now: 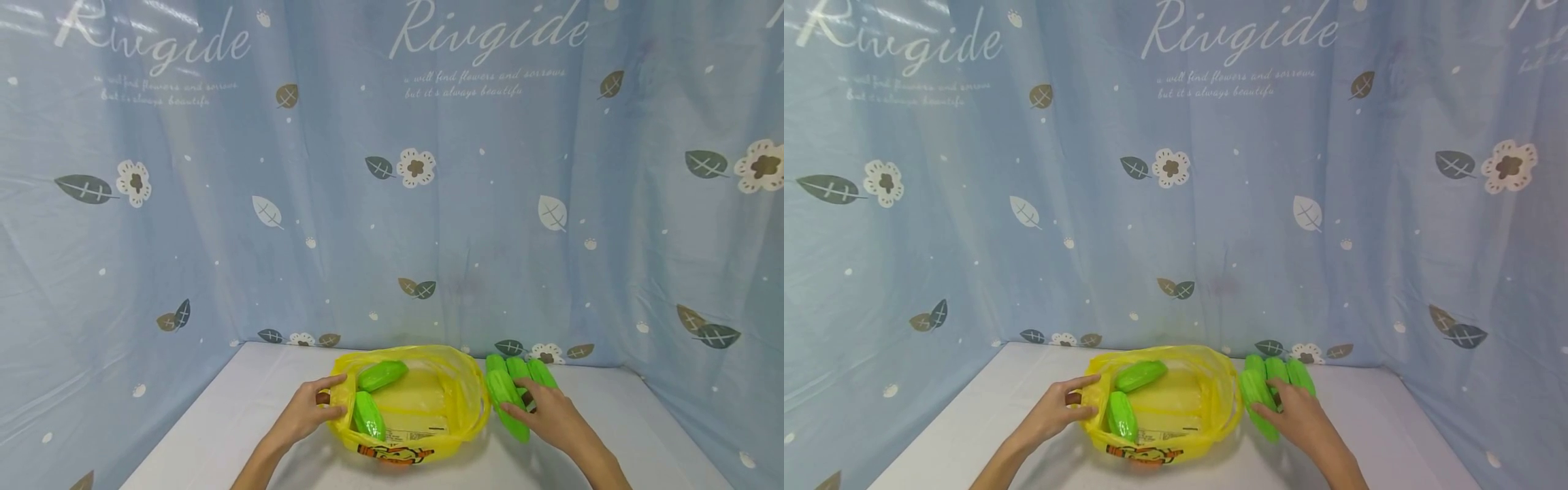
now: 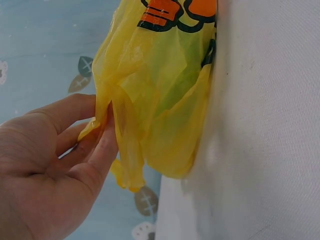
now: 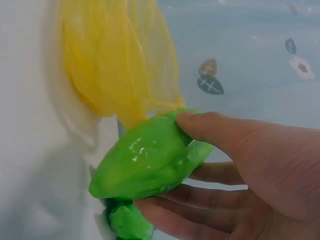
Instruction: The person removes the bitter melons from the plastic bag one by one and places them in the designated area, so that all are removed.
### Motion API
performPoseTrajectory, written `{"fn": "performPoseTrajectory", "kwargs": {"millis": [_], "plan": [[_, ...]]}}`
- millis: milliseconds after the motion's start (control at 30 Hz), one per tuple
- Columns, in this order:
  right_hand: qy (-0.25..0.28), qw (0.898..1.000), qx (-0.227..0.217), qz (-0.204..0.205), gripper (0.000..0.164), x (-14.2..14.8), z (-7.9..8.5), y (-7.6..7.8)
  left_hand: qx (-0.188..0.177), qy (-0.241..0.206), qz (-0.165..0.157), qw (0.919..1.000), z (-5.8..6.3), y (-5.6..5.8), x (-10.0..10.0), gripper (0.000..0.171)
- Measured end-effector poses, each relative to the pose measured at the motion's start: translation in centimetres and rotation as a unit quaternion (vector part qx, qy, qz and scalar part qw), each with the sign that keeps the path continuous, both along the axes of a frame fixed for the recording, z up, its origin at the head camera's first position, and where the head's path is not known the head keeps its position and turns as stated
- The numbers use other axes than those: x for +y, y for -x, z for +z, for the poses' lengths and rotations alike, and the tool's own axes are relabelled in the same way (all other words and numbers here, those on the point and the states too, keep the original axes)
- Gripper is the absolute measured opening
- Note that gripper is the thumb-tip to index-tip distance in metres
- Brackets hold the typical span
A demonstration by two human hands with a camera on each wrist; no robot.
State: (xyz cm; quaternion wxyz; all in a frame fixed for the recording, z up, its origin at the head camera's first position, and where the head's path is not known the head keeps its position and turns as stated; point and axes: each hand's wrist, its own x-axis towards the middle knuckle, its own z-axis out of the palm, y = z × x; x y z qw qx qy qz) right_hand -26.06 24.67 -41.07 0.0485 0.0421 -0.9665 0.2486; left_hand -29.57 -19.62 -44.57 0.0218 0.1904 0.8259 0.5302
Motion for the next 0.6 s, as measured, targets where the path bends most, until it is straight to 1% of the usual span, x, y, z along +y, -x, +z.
{"fn": "performPoseTrajectory", "kwargs": {"millis": [133, 233, 400, 600], "plan": [[-0.018, 1.0, -0.003, -0.003, 0.065, 0.3, -0.3, 0.1, -0.001, 0.0, 0.0, 1.0, -0.1, 0.2, 0.0, 0.064], [-0.023, 1.0, -0.013, -0.008, 0.066, 0.5, -0.5, 0.3, 0.0, 0.001, 0.001, 1.0, -0.1, 0.2, 0.0, 0.064], [-0.018, 0.999, -0.04, -0.014, 0.069, 0.5, -0.8, 0.4, 0.002, 0.005, 0.006, 1.0, -0.1, 0.2, 0.0, 0.064], [-0.002, 0.997, -0.072, -0.024, 0.073, 0.5, -1.2, 0.5, -0.008, 0.002, 0.009, 0.9999, 0.0, 0.2, 0.0, 0.065]]}}
